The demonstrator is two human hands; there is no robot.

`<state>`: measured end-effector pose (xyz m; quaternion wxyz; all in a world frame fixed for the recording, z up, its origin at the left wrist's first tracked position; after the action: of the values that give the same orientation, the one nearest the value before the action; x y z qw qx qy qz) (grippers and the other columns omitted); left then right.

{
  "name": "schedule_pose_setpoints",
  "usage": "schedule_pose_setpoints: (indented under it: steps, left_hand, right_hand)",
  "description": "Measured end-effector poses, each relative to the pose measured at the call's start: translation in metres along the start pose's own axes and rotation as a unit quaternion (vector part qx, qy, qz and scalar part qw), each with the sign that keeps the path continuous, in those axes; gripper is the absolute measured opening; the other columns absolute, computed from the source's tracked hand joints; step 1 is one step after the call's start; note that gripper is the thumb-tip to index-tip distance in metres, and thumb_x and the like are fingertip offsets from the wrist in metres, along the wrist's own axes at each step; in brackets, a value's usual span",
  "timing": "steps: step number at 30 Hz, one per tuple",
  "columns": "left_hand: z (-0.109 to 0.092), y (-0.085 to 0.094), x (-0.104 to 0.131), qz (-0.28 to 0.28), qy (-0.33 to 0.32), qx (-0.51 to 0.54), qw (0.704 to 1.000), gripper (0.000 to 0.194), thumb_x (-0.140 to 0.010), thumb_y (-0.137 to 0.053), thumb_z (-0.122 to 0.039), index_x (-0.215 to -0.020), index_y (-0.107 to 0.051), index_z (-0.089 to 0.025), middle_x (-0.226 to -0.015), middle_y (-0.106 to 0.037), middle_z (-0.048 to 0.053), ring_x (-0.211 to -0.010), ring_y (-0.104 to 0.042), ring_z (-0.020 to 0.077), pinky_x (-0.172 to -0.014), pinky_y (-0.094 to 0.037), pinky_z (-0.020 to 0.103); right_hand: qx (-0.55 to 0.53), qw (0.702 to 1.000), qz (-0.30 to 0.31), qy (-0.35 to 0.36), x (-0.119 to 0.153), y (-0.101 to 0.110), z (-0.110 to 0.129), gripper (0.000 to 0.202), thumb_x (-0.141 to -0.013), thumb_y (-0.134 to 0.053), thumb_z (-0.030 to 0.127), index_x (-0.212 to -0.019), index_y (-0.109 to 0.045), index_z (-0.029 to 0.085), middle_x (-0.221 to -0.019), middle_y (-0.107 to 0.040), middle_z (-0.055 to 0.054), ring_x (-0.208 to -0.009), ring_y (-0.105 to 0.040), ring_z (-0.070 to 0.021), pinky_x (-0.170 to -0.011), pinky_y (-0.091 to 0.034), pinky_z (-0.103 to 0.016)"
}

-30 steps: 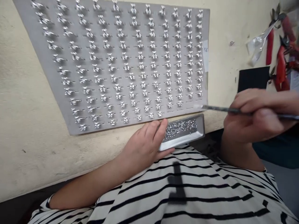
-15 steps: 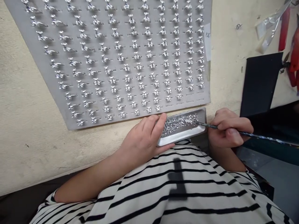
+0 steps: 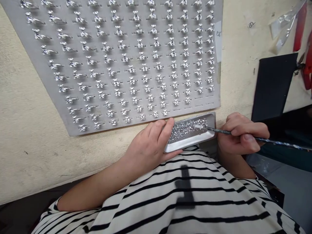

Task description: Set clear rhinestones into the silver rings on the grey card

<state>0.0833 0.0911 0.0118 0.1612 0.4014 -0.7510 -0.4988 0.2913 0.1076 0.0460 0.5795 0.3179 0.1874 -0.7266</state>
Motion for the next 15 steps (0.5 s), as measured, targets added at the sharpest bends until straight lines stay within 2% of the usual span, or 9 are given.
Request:
schedule_pose_setpoints:
  steps: [9, 12, 15]
  left_hand:
    - [0.0, -0.001, 0.0, -0.001, 0.0, -0.001, 1.0, 0.081, -0.091, -0.063, -0.061, -0.137, -0.046, 0.003, -0.113, -0.063, 0.02, -0.098, -0.063, 0.0272, -0.081, -0.059, 0.035]
    - [0.001, -0.003, 0.002, 0.008, 0.007, 0.012, 1.0, 0.079, -0.093, -0.06, -0.061, -0.139, -0.044, 0.002, -0.116, -0.062, 0.02, -0.101, -0.063, 0.0274, -0.083, -0.059, 0.036]
    - [0.001, -0.004, 0.004, 0.01, 0.014, 0.019, 1.0, 0.077, -0.097, -0.052, -0.062, -0.141, -0.042, 0.0, -0.117, -0.063, 0.02, -0.105, -0.063, 0.0279, -0.086, -0.06, 0.038]
  right_hand:
    - [-0.009, 0.998, -0.048, -0.041, -0.005, 0.01, -0.007, 0.02, -0.081, -0.034, 0.023, -0.068, -0.048, 0.02, -0.047, -0.035, 0.006, -0.034, -0.031, -0.0071, -0.039, -0.023, -0.027]
    - [-0.006, 0.996, -0.057, -0.063, -0.022, 0.006, -0.009, 0.019, -0.082, -0.038, 0.022, -0.07, -0.052, 0.02, -0.049, -0.039, 0.006, -0.037, -0.033, -0.0075, -0.04, -0.028, -0.027]
    - [0.02, 0.996, -0.07, -0.059, -0.052, 0.001, -0.01, 0.018, -0.083, -0.043, 0.021, -0.073, -0.058, 0.02, -0.054, -0.044, 0.005, -0.043, -0.042, -0.0088, -0.041, -0.032, -0.027]
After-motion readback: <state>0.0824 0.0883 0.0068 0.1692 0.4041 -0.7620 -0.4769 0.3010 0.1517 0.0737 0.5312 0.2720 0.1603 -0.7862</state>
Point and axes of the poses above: each hand's wrist, its own x-axis away from the middle knuckle, its own y-axis out of the back of the hand, z = x × y, the point moved 10 cm from there along -x, towards the middle knuckle
